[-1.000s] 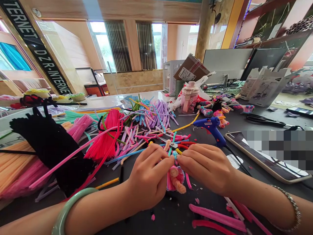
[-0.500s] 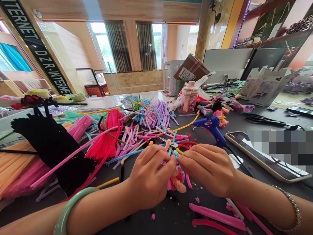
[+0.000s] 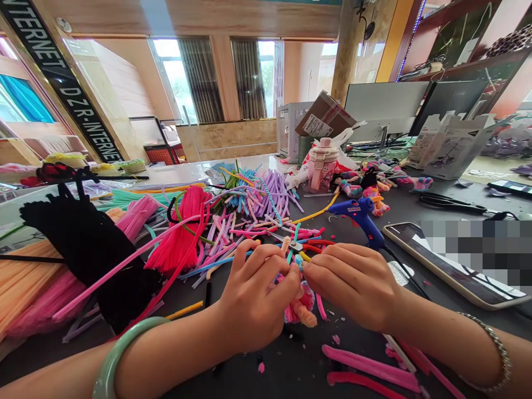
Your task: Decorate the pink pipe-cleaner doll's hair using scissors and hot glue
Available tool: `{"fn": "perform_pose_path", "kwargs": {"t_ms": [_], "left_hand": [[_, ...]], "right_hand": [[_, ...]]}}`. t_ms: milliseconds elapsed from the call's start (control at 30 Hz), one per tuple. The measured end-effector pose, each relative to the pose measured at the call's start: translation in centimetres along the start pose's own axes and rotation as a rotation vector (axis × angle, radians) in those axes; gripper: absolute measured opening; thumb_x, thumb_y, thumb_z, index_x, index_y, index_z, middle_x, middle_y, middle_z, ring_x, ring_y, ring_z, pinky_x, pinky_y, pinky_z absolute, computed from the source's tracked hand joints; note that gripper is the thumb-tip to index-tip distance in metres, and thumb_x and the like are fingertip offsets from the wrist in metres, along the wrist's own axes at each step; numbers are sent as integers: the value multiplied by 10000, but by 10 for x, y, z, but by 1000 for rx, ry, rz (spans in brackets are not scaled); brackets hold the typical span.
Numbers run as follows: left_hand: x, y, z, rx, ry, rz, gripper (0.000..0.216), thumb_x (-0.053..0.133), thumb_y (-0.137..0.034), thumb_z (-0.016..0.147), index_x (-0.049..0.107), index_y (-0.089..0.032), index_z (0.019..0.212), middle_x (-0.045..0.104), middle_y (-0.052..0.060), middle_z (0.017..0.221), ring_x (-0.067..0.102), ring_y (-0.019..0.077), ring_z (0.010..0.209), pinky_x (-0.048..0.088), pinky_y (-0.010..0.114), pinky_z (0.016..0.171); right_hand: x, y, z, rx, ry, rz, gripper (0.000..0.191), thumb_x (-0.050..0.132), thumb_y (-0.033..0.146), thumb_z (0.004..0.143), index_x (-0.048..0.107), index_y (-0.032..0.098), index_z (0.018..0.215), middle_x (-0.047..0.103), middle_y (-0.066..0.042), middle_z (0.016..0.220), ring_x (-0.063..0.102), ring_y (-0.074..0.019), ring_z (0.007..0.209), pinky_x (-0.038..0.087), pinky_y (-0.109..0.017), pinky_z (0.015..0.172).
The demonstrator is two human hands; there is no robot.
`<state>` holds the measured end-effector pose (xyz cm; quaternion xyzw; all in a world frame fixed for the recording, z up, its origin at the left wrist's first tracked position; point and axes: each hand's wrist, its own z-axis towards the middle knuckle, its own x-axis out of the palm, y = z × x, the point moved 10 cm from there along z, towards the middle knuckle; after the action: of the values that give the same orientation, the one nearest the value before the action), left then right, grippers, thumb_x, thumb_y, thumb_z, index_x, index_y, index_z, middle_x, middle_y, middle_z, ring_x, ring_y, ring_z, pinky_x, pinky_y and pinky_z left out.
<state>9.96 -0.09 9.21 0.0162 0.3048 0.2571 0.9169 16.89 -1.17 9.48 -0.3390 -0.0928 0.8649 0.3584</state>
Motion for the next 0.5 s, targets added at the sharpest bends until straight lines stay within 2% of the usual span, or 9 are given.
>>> {"fn": "perform_pose_path", "kwargs": {"t_ms": [233, 500], "left_hand": [[1, -2, -1, 12, 7, 20, 236, 415, -26, 770, 599, -98, 898, 645, 86, 730, 571, 234, 802, 376, 425, 764], [1, 0, -2, 2, -3, 24, 227, 411, -47, 798, 594, -127, 906, 651, 72, 730, 575, 230, 815, 383, 421, 771]], "right_hand": [[0, 0, -1, -2, 1, 16, 273, 421, 138, 915, 627, 115, 738, 670, -51, 629, 575, -143, 571, 472, -285, 575], [1, -1, -2, 5, 10, -1, 246, 410, 137, 918, 614, 136, 780, 668, -34, 633, 578, -135, 579, 463, -276, 578]]}}
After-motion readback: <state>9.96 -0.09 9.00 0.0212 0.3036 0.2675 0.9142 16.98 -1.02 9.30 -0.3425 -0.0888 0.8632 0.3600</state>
